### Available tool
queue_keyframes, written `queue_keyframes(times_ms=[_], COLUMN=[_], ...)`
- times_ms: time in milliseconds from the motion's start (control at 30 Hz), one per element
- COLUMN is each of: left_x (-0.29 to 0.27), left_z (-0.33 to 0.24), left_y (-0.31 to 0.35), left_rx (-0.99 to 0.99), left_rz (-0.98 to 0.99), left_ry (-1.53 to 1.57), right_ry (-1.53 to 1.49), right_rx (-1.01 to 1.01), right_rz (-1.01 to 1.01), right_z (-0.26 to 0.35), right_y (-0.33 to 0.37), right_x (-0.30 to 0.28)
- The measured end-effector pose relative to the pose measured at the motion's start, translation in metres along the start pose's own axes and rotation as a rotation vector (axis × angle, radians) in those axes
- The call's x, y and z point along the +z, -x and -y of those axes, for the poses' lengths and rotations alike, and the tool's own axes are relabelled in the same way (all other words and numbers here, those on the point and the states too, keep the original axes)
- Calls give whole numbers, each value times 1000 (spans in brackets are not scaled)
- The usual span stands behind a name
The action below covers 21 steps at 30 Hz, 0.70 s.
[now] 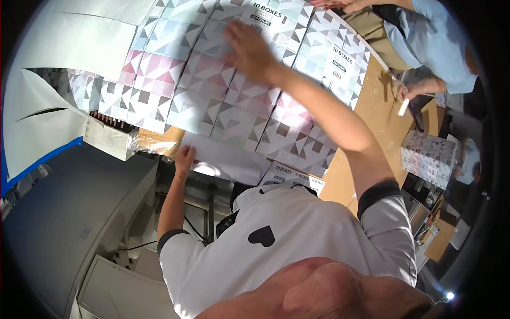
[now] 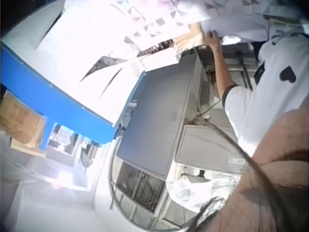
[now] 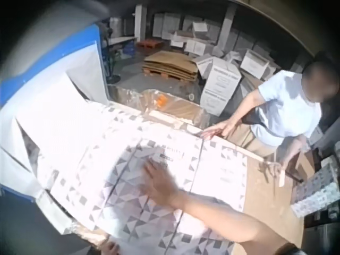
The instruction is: Placing informational sheets and labels onto stacked boxes of paper products.
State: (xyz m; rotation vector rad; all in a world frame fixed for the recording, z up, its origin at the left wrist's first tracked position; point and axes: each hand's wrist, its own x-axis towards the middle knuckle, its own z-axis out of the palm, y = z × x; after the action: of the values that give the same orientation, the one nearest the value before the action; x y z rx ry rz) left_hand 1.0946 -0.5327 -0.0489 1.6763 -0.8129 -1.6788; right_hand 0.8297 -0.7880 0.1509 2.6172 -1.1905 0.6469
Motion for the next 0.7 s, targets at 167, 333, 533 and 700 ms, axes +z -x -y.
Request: queue_keyframes(times_ms=[167, 333, 533, 700], left_x=[2, -6, -12, -25], left_z=[-4, 0, -10, -35], left_y=[4, 5, -7, 13], left_rx=[13, -3, -54, -7], left_rz=[-52, -9, 35, -92], left_ry=[-136, -110, -80, -408], right_ry=[162, -25, -410, -447], right_rx=[205, 255, 978, 1469], right_rz=[-67, 9, -147, -332], right_z=[-106, -90, -42, 24], right_y=[34, 57, 204, 386], right_x=[-31, -140, -228, -244])
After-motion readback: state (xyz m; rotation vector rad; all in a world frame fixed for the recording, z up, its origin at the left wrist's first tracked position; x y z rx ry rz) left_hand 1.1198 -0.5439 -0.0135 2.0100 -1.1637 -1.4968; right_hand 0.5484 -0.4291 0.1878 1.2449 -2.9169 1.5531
